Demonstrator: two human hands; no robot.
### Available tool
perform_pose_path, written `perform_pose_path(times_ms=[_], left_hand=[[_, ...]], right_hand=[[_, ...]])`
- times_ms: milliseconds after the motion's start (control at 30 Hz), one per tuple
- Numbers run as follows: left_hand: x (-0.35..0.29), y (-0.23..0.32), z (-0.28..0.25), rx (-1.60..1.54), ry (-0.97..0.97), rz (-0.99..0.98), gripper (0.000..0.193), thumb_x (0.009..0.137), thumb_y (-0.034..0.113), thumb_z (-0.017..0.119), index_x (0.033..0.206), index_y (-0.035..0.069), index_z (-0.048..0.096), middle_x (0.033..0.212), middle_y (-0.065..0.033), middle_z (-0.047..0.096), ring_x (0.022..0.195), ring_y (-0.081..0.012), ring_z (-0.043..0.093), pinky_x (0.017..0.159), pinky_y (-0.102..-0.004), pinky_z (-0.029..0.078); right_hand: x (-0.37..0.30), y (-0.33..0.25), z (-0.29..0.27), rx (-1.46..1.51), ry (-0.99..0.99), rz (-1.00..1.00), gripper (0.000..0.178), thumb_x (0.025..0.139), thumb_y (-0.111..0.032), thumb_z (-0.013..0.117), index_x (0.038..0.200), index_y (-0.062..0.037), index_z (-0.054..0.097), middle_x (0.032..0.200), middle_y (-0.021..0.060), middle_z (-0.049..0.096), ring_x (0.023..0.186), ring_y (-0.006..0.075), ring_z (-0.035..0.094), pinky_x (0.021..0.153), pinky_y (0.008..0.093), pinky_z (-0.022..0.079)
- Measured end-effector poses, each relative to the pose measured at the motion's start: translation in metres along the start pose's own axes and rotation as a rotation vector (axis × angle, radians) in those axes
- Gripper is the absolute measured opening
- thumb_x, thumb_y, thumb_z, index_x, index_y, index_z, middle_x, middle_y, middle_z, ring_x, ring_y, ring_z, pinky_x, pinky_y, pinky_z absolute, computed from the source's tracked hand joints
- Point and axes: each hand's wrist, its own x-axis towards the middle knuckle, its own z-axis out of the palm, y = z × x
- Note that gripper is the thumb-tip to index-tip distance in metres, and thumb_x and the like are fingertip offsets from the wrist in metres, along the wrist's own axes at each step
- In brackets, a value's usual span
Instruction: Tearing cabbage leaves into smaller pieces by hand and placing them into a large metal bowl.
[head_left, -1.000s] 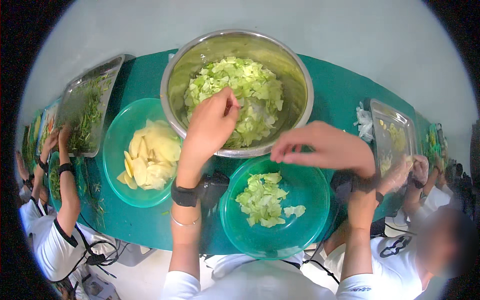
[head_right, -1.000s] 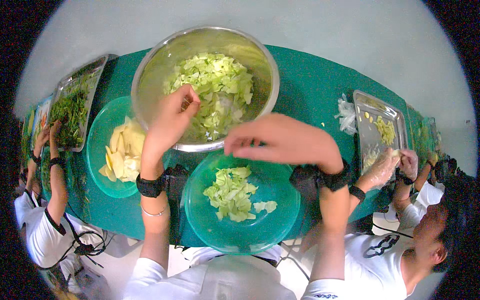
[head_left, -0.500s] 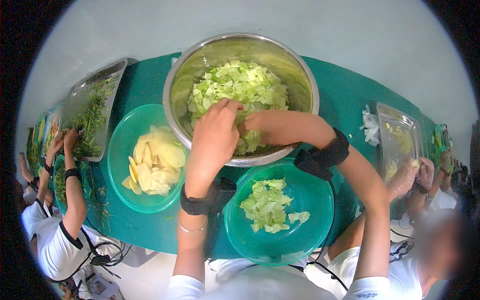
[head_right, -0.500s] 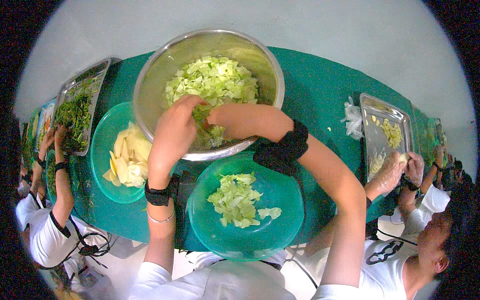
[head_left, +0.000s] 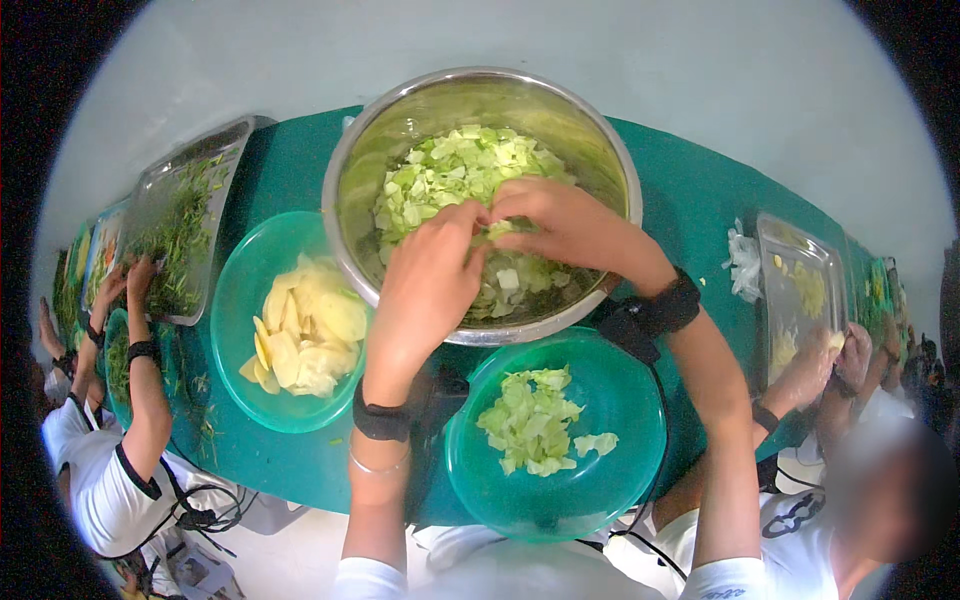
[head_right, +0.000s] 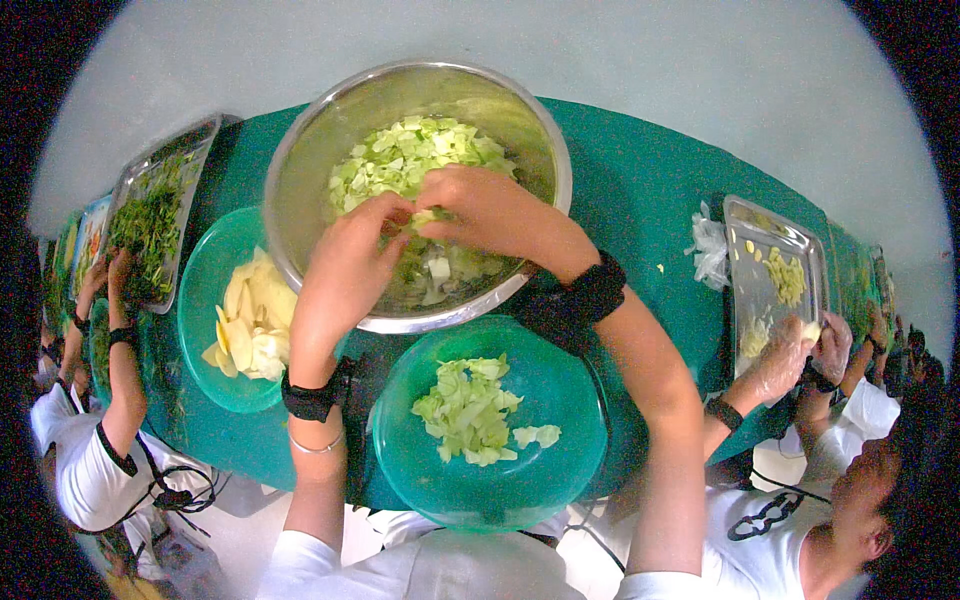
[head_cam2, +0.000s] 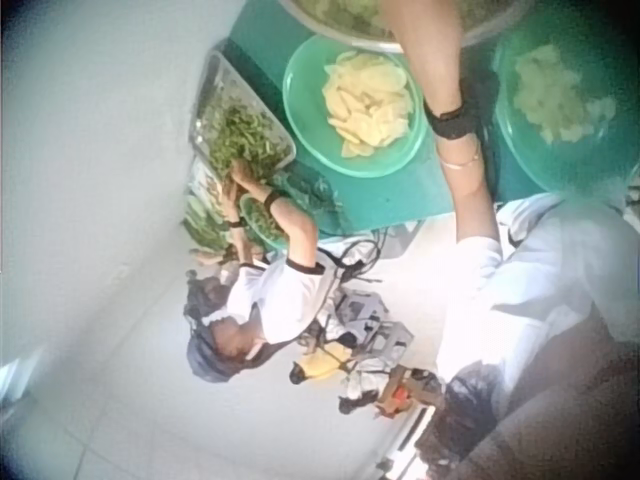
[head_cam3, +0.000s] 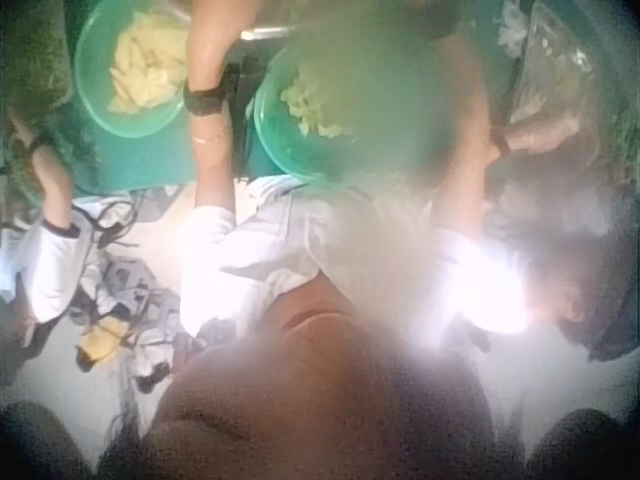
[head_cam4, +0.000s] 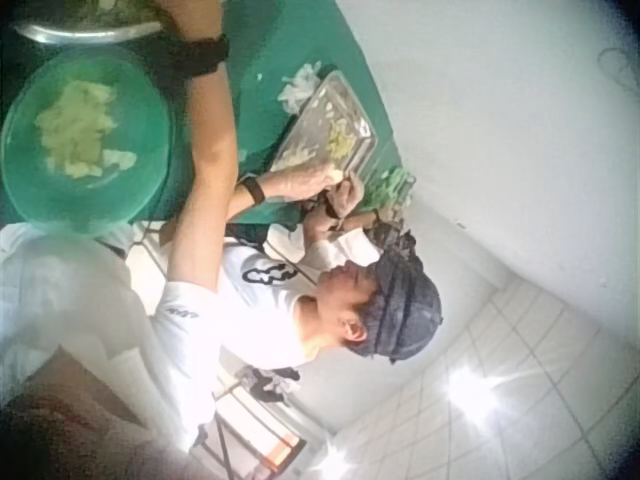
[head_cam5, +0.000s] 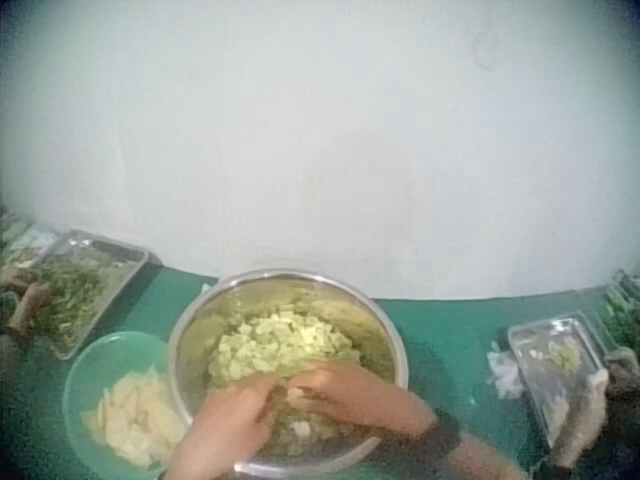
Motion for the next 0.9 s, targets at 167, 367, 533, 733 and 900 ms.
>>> perform_pose_path(times_ms=[167, 367, 533, 733, 900], left_hand=[[0.001, 0.001, -0.002, -0.007, 0.018, -0.019, 0.023, 0.085, 0.005, 0.071, 0.104, 0.001, 0.059, 0.098, -0.0177, 0.066, 0.091, -0.0322, 0.067, 0.081, -0.0410, 0.052], [0.002, -0.006, 0.001, -0.031, 0.068, 0.028, 0.019, 0.084, 0.004, 0.070, 0.098, 0.000, 0.058, 0.093, -0.0168, 0.065, 0.087, -0.0344, 0.065, 0.076, -0.0435, 0.050], [0.000, -0.010, 0.000, -0.026, 0.157, 0.071, 0.014, 0.084, 0.003, 0.066, 0.094, 0.000, 0.058, 0.090, -0.0182, 0.065, 0.083, -0.0388, 0.064, 0.073, -0.0481, 0.049], [0.003, -0.009, -0.003, -0.112, 0.189, -0.001, 0.011, 0.086, 0.003, 0.064, 0.093, -0.001, 0.057, 0.081, -0.0199, 0.065, 0.078, -0.0386, 0.065, 0.070, -0.0462, 0.049], [0.007, -0.016, -0.002, -0.082, 0.140, 0.053, 0.016, 0.090, 0.004, 0.065, 0.103, 0.004, 0.056, 0.087, -0.0069, 0.064, 0.079, -0.0165, 0.066, 0.070, -0.0315, 0.052]], right_hand=[[0.006, 0.001, 0.005, 0.117, -0.075, 0.088, 0.026, 0.087, -0.028, 0.068, 0.094, -0.0029, 0.070, 0.085, 0.0197, 0.068, 0.080, 0.0373, 0.066, 0.072, 0.0464, 0.052], [0.009, -0.003, 0.002, 0.190, -0.119, 0.151, 0.029, 0.085, -0.029, 0.071, 0.091, -0.0012, 0.069, 0.074, 0.0191, 0.065, 0.067, 0.0331, 0.064, 0.062, 0.0429, 0.048], [0.012, -0.009, -0.002, 0.266, -0.128, 0.187, 0.028, 0.082, -0.024, 0.073, 0.097, -0.0009, 0.069, 0.070, 0.0137, 0.064, 0.063, 0.0226, 0.061, 0.061, 0.0369, 0.048], [0.011, -0.002, -0.002, 0.315, -0.045, 0.189, 0.029, 0.083, -0.019, 0.074, 0.105, -0.0019, 0.067, 0.078, 0.0111, 0.066, 0.069, 0.0193, 0.061, 0.065, 0.0344, 0.049], [0.010, 0.003, 0.000, 0.275, 0.001, 0.245, 0.026, 0.089, -0.017, 0.072, 0.111, -0.0054, 0.066, 0.077, 0.0033, 0.060, 0.071, 0.0120, 0.054, 0.064, 0.0287, 0.045]])
